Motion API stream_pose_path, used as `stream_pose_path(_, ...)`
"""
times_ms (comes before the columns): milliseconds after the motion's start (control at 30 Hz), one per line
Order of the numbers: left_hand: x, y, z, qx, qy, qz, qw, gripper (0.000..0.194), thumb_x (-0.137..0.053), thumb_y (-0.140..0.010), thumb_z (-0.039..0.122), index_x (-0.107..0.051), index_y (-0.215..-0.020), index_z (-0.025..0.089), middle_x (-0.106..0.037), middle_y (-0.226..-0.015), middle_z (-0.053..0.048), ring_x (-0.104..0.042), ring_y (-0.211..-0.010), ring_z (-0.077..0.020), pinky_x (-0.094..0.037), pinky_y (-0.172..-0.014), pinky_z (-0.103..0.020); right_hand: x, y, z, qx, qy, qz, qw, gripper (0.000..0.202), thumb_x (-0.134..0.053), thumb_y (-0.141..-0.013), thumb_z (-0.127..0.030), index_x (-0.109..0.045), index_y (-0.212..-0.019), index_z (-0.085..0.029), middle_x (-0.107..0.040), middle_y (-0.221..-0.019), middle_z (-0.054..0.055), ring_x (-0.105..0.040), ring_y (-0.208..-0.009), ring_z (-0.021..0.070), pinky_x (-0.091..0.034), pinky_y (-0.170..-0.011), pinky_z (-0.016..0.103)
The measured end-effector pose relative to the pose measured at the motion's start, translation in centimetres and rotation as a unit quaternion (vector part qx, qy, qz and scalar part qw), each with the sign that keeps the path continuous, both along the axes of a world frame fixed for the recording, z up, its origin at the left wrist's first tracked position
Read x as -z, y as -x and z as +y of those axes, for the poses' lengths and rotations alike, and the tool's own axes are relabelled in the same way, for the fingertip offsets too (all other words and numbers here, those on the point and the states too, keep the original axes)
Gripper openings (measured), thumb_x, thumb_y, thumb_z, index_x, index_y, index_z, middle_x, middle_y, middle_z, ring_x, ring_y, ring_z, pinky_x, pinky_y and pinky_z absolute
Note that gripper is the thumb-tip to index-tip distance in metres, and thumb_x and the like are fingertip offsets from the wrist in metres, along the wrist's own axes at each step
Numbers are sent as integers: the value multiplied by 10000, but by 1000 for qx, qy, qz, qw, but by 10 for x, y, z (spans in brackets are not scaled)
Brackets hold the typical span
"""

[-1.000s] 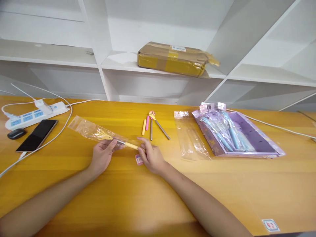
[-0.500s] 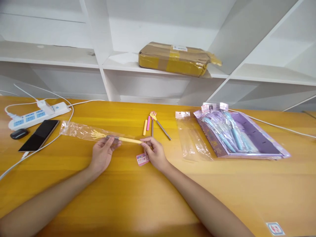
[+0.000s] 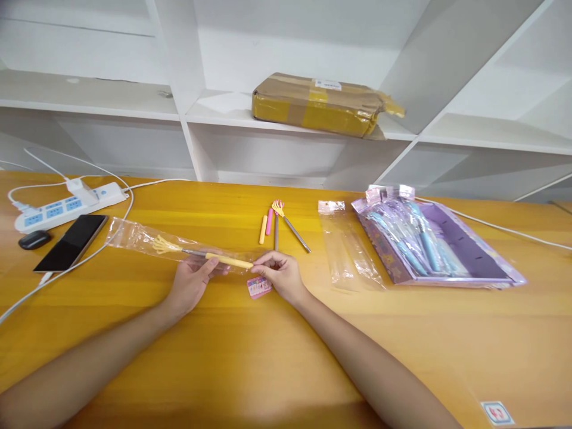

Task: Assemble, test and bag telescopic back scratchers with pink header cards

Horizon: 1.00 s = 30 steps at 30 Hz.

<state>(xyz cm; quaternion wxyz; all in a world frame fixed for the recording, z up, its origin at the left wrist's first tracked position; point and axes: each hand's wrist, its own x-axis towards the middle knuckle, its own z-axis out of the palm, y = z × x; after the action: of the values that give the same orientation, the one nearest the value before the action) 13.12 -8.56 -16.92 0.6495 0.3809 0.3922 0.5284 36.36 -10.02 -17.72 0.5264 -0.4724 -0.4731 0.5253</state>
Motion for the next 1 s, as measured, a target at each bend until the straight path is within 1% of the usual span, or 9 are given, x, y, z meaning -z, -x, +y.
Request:
stream_pose_path(100, -2, 0, 2, -19, 18, -10, 1000, 346, -927, -758, 402, -781, -874, 111, -815, -813, -83, -797, -761, -239, -675, -792, -390, -2, 0, -1, -13, 1, -16, 1000, 329, -900, -734, -485, -769, -809, -193, -615, -562, -30, -444, -445, 76, -386, -432, 215)
stream_pose_path(167, -3, 0, 2, -23, 21, -18, 999, 366, -928, -754, 411, -780, -887, 105, -818, -836, -90, -797, -764, -235, -672, -779, -377, -3, 0, -1, -21, -1, -24, 999, 342, -879, -758, -511, -769, -840, -197, -596, -560, -34, -448, -458, 82, -388, -439, 217)
stream_pose_path(300, -2, 1, 3, -12, 13, -15, 1000, 387, -918, -769, 416, -789, -958, 105, -821, -875, -99, -797, -780, -238, -670, -778, -380, -3, -1, 1, -22, -21, -34, 999, 356, -885, -761, -516, -726, -840, -207, -538, -551, -57, -421, -464, 82, -373, -450, 217)
stream_pose_path(400, 0, 1, 3, -6, 5, -11, 1000, 358, -916, -773, 414, -783, -925, 118, -821, -880, -95, -797, -790, -240, -670, -797, -390, -3, -1, 1, -29, -45, -46, 997, 359, -903, -760, -484, -676, -820, -213, -543, -584, -56, -439, -496, 87, -394, -479, 218)
stream_pose_path(500, 3, 1, 2, 22, -5, 10, 1000, 362, -903, -788, 427, -784, -936, 119, -824, -925, -106, -798, -814, -247, -668, -827, -400, -4, -1, 0, -41, -54, -52, 996, 377, -895, -779, -492, -642, -827, -215, -564, -625, -48, -468, -515, 90, -410, -492, 219)
stream_pose_path(633, 6, 2, 1, 56, -13, 42, 997, 396, -875, -815, 451, -778, -1018, 126, -822, -935, -103, -799, -826, -248, -653, -853, -393, -7, 1, -3, -64, -49, -58, 995, 431, -880, -780, -558, -629, -840, -213, -585, -662, -37, -512, -526, 97, -453, -506, 229)
stream_pose_path(767, 2, 3, -1, 74, -18, 72, 994, 382, -864, -825, 448, -778, -1035, 140, -823, -952, -98, -797, -825, -250, -648, -849, -390, -8, 1, -3, -75, -64, -69, 993, 470, -891, -750, -594, -630, -829, -212, -590, -675, -31, -538, -553, 107, -475, -521, 235)
stream_pose_path(900, -5, 3, -4, 117, -40, 100, 987, 340, -849, -842, 432, -788, -1037, 160, -826, -984, -98, -797, -836, -255, -644, -845, -381, -7, 2, -4, -86, -83, -85, 989, 438, -885, -775, -562, -626, -829, -213, -593, -720, -22, -532, -582, 110, -467, -540, 242)
stream_pose_path(1000, -6, 2, -3, 120, -30, 88, 988, 348, -862, -830, 426, -778, -1037, 158, -827, -970, -96, -794, -827, -254, -642, -841, -380, -5, 1, -5, -97, -88, -98, 987, 380, -849, -836, -514, -619, -868, -214, -571, -746, -27, -512, -591, 106, -453, -553, 243)
